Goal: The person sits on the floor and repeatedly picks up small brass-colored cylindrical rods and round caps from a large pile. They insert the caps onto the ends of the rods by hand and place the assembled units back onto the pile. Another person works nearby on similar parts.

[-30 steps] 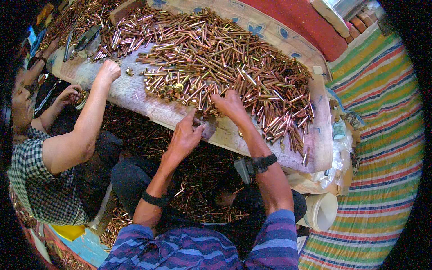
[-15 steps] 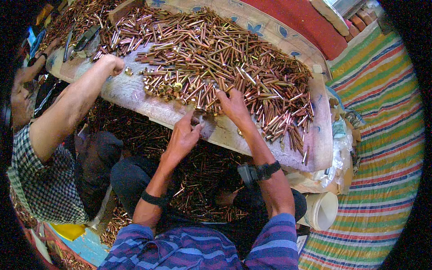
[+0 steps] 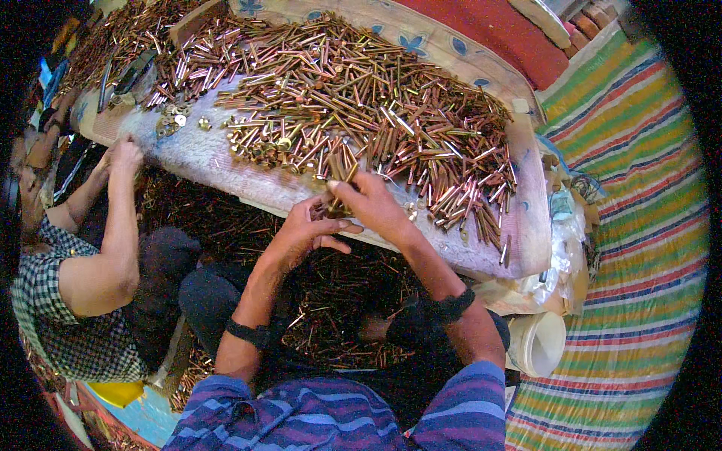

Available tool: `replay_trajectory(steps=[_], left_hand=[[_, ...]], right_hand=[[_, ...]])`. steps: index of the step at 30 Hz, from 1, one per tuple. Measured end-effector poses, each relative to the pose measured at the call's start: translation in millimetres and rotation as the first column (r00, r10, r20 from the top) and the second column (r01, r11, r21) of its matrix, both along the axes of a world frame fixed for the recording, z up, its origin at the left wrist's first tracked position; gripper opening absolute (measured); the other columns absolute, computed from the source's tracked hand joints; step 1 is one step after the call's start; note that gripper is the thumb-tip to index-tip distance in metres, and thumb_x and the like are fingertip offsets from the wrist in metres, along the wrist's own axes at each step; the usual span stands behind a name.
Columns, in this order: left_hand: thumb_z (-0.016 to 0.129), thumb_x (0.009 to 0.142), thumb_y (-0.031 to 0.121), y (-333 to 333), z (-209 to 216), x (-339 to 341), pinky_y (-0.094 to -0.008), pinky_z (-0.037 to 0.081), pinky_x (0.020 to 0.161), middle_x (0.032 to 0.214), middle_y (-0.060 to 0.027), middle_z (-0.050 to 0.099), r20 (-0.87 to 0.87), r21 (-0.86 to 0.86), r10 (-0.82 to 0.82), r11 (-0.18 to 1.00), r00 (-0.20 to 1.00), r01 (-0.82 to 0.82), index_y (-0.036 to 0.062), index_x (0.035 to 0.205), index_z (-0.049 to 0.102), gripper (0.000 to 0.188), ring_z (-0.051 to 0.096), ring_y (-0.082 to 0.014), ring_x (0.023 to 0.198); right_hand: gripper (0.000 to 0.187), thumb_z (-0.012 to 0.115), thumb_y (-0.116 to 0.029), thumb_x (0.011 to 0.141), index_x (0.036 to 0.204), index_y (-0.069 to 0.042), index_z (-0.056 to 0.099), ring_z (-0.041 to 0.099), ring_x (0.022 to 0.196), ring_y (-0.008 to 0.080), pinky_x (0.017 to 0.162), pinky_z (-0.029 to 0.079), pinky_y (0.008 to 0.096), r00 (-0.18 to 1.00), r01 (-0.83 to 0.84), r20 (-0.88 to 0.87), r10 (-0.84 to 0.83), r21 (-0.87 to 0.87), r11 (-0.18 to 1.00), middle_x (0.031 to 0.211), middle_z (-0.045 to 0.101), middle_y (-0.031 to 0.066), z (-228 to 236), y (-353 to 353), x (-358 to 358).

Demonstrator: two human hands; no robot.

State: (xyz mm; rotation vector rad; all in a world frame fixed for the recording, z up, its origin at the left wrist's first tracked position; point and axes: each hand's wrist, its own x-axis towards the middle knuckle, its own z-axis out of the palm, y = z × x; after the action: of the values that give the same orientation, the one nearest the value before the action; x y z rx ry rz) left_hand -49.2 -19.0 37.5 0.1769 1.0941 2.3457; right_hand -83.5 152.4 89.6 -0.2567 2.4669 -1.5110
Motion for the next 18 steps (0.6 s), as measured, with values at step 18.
replay_trajectory(steps=[18], left_hand=[[0.062,0.088,-0.002,8,-5,16,-0.0300,0.057,0.052,0.084,-0.0158,0.069,0.048,-0.070,-0.149,0.986,0.988,0.152,-0.0034,0.107,0.062,0.019,0.068,-0.0205,0.063]], right_hand=[[0.022,0.071,-0.023,0.096,0.103,-0.002,0.068,0.062,0.063,0.0129,0.053,0.051,0.0305,1.000,-0.019,-0.007,0.018,-0.200,0.980,0.090,0.066,0.0093,13,4,59]])
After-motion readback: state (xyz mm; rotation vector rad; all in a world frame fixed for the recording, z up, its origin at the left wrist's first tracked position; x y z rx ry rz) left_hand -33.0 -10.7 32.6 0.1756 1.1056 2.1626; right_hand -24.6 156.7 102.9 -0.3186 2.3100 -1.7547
